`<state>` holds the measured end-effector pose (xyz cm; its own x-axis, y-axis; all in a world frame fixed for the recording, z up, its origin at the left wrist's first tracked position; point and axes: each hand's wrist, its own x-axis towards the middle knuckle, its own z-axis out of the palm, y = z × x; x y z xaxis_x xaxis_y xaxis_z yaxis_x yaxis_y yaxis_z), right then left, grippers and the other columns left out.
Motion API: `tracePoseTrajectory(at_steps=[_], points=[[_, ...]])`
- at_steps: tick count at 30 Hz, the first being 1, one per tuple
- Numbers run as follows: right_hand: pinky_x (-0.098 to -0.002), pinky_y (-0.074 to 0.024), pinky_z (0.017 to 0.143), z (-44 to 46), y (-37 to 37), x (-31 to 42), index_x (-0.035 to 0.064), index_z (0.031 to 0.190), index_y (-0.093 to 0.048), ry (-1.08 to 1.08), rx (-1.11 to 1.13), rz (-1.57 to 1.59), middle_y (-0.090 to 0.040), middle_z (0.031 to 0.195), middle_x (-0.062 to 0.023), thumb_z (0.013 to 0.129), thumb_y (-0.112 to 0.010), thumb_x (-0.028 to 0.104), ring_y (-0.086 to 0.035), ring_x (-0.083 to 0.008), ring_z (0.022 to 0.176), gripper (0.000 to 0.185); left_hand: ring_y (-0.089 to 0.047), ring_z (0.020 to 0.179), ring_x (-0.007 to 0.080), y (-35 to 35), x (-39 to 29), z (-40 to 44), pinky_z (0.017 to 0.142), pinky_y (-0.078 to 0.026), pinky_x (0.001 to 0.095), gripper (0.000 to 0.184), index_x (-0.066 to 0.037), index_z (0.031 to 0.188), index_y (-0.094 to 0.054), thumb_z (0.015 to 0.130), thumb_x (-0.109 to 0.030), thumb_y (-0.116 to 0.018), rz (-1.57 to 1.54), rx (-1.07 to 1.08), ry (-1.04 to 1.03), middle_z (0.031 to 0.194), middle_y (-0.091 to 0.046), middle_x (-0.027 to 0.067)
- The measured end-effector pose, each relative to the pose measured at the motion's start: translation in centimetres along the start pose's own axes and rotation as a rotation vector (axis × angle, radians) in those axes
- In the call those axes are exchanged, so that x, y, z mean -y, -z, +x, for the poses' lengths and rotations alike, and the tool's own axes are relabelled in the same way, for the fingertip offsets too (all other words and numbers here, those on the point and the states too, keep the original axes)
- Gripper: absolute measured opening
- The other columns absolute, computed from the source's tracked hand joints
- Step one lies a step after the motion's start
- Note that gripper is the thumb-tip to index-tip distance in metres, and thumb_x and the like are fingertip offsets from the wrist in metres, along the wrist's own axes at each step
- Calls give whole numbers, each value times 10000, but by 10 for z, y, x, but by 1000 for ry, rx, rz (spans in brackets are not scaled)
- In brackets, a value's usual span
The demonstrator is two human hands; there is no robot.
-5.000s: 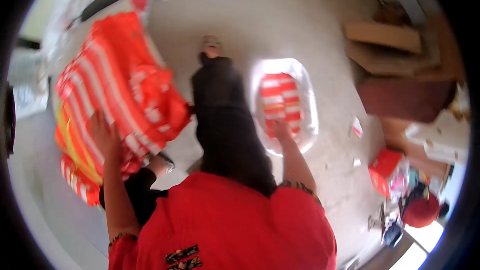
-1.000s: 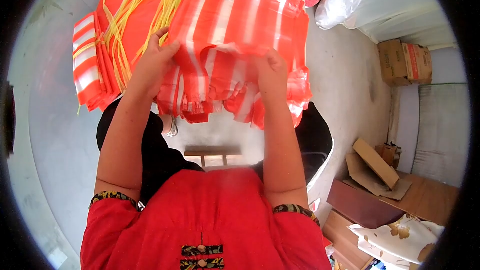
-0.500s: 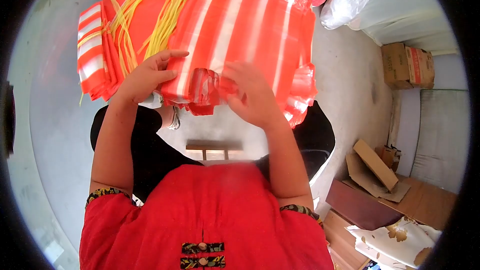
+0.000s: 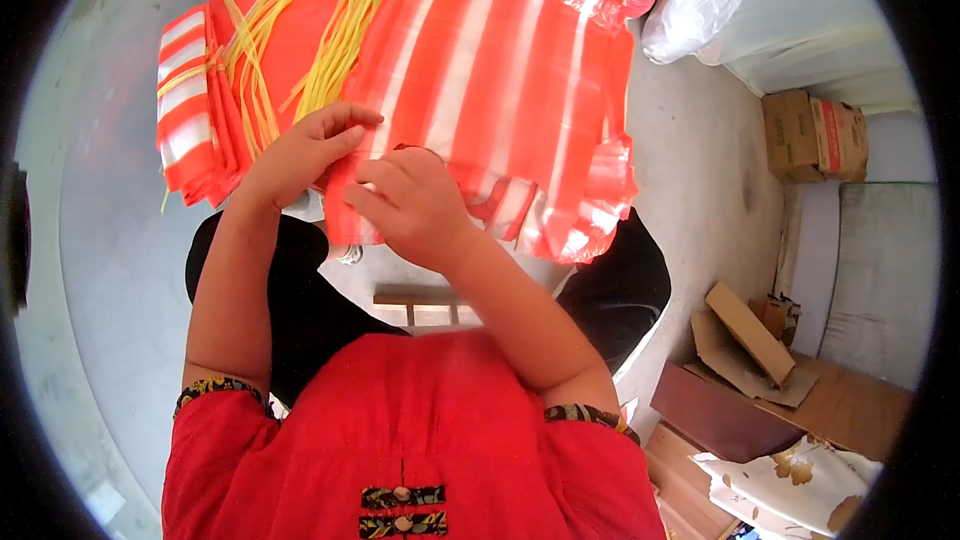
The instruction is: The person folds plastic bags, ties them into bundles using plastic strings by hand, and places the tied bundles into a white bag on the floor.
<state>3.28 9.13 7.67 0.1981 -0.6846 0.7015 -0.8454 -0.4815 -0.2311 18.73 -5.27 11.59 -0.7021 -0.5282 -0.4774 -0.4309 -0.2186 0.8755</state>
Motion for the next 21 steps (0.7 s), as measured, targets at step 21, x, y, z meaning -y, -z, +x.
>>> tracePoseTrajectory(at_steps=[21], points=[[-259, -511, 719, -52, 60, -61, -7, 1222, -691, -1196, -105, 305, -667, 910, -20, 968, -711, 100, -600, -85, 780, 276, -640, 1012, 303, -43, -5, 58, 875, -537, 422, 241, -70, 1068, -763, 838, -137, -794, 1010, -452, -782, 1021, -697, 74]])
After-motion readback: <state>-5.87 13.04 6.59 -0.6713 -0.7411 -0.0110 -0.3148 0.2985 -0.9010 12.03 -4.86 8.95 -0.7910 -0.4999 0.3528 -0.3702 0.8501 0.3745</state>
